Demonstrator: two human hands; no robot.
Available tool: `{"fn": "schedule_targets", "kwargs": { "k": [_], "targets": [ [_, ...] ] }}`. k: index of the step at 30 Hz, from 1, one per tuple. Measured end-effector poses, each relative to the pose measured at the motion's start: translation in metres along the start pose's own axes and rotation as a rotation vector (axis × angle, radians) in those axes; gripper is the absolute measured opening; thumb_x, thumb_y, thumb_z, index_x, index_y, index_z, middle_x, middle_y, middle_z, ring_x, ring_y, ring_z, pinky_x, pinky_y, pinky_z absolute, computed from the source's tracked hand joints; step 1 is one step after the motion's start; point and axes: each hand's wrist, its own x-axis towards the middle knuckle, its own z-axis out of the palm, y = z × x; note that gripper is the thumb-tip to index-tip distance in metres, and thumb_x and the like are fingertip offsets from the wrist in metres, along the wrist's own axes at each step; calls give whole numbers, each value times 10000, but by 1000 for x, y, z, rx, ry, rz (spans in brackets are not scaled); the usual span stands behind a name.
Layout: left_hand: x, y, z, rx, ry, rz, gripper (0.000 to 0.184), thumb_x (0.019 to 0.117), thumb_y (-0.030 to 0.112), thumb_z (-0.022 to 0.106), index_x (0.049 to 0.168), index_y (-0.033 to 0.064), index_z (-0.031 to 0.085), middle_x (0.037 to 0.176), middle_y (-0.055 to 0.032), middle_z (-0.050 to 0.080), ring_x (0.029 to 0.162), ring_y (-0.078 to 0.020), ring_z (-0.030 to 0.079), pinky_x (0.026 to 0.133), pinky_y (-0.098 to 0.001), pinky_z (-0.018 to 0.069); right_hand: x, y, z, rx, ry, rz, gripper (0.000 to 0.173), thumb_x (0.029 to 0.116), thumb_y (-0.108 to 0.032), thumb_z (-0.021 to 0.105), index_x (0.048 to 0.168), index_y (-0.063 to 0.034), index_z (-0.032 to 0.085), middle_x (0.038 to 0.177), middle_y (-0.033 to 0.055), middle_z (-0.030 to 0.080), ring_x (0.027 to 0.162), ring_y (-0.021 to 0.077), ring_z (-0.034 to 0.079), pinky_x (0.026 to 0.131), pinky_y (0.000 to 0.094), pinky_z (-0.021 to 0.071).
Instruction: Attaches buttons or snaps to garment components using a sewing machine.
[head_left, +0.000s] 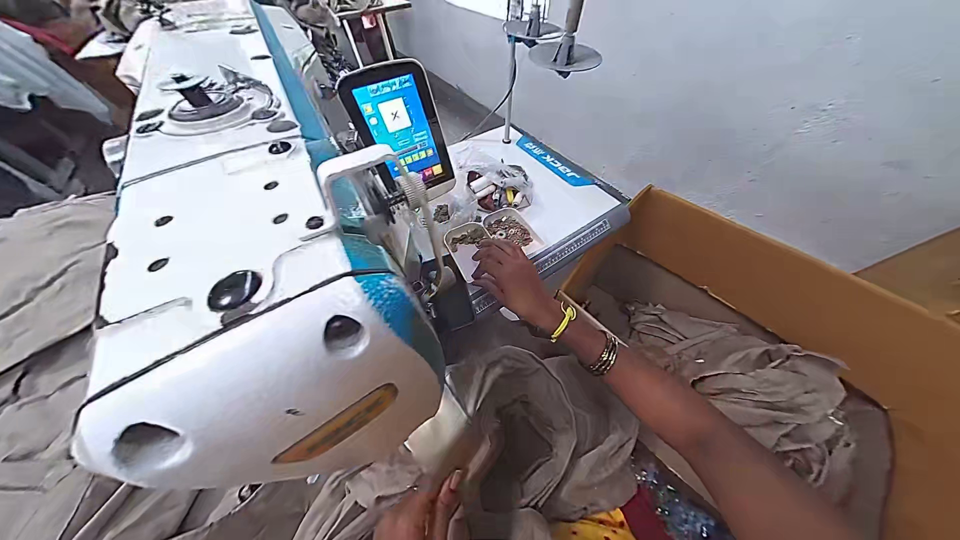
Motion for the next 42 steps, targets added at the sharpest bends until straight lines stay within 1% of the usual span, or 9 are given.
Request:
{"fn": "schedule_targets", "kwargs": {
  "k": [3, 9, 12, 17, 22, 26, 34, 39, 42],
  "targets": [
    [0, 7, -6, 36, 101, 24, 351, 1019, 243, 564, 988, -66, 727, 841, -174, 715, 694, -249, 694, 672, -437, 587, -3, -14, -22, 180, 111, 140, 154, 979, -150, 669, 1007, -15, 736, 990, 128, 721, 944, 266, 710, 836, 446, 591],
    [10, 43, -5, -321, 313, -231, 396, 1040, 299, 516, 740, 85, 662, 508, 65, 553, 394, -18, 521, 379, -214, 466, 0, -74, -50, 448, -2, 168, 55, 960, -76, 688, 985, -29, 699, 817, 58, 678, 616, 87, 602, 579, 247, 524],
    [-12, 36, 1, -161, 260, -31, 421, 1026, 283, 552, 709, 34, 671, 570, -10, 616, 483, -61, 606, 485, -242, 538, -10, -99, -54, 299, 66, -116, 70, 869, -63, 723, 865, 1, 697, 784, 94, 692, 663, 166, 666, 593, 331, 551],
    [-30, 8, 11, -34, 283, 48, 443, 1032, 353, 530, 738, 53, 672, 607, -12, 623, 555, -46, 621, 562, -209, 532, -29, -136, -43, -21, 93, -730, 188, 971, -59, 570, 815, -77, 674, 700, 65, 662, 675, 220, 665, 579, 327, 509],
    [-23, 4, 13, -135, 300, 4, 400, 1036, 361, 537, 805, 63, 671, 618, 25, 627, 520, -20, 611, 511, -197, 541, -30, -130, -39, 465, -88, -224, 147, 888, -154, 722, 806, -39, 682, 788, 49, 676, 784, 94, 657, 700, 230, 530],
    [-18, 5, 15, -216, 277, -14, 384, 1041, 351, 536, 815, 68, 664, 616, 38, 614, 507, -20, 602, 494, -201, 543, -30, -133, -36, 849, -333, 286, 285, 826, -150, 819, 763, -126, 542, 646, -105, 515, 592, -68, 483, 576, 108, 404],
    [-7, 8, 22, -306, 247, -22, 361, 1043, 342, 537, 850, 71, 678, 632, 52, 617, 491, -15, 599, 467, -208, 546, -24, -151, -34, 812, -291, 441, 346, 786, -91, 833, 695, -128, 501, 613, -96, 472, 573, -37, 447, 563, 149, 376],
    [-6, 10, 16, -336, 303, -28, 378, 1051, 362, 523, 841, 83, 668, 626, 65, 601, 485, -13, 580, 455, -202, 529, -33, -103, -48, 906, -766, 332, 371, 909, -263, 763, 1110, -21, 565, 897, -21, 610, 794, -8, 583, 760, 197, 510],
    [-13, 9, 6, -497, 328, -112, 330, 1055, 328, 520, 803, 135, 610, 591, 108, 542, 459, 13, 529, 442, -171, 489, -47, -96, -52, 910, -827, 298, 252, 963, -336, 698, 909, -100, 626, 707, -117, 532, 630, -62, 491, 603, 146, 412]
  ]
}}
